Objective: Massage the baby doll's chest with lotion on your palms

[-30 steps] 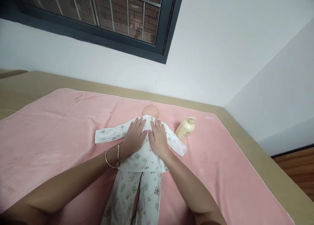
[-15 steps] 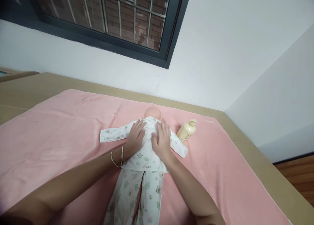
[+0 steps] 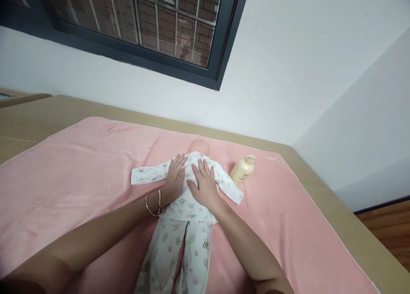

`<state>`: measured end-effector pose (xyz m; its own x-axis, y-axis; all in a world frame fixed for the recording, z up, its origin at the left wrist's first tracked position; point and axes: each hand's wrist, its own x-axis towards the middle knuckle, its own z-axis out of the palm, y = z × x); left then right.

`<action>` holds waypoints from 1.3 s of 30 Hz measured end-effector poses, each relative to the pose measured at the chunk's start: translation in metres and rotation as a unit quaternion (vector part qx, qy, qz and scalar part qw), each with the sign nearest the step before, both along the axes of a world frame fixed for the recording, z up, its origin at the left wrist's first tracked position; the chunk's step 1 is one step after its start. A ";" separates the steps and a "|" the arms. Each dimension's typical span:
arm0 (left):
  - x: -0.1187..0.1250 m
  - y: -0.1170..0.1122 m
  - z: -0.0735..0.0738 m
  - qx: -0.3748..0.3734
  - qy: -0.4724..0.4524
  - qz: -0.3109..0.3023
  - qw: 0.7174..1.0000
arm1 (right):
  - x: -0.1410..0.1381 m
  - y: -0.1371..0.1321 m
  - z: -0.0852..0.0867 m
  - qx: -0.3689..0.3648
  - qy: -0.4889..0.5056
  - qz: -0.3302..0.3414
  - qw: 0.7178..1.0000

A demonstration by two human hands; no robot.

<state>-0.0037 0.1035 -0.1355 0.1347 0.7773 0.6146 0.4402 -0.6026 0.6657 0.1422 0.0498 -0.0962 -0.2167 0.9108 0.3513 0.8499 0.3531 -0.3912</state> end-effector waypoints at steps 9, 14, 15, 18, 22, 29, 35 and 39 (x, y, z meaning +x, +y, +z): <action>0.001 0.001 0.001 -0.009 0.029 0.014 0.999 | 0.001 0.001 0.009 -0.011 -0.060 0.017 0.998; 0.000 0.001 0.002 0.003 0.045 0.018 0.999 | 0.004 0.004 0.013 0.023 -0.062 -0.007 0.998; 0.000 0.001 0.002 0.005 0.047 0.022 0.999 | 0.004 0.005 0.012 0.013 -0.062 -0.002 0.998; -0.001 0.001 0.002 0.005 0.057 0.030 0.998 | 0.007 0.007 0.008 0.006 -0.039 0.010 0.999; 0.000 0.001 0.003 0.001 0.086 0.037 0.996 | 0.008 0.008 -0.001 0.080 0.031 -0.024 0.996; 0.003 0.007 0.002 -0.016 0.134 -0.014 0.991 | 0.009 0.021 -0.019 0.026 0.022 0.009 0.999; -0.003 0.005 0.005 -0.046 0.183 -0.024 0.982 | 0.025 0.029 -0.017 0.028 0.007 0.062 0.998; -0.020 -0.003 0.008 -0.057 0.195 -0.060 0.977 | 0.036 0.032 -0.013 0.029 -0.020 0.070 0.997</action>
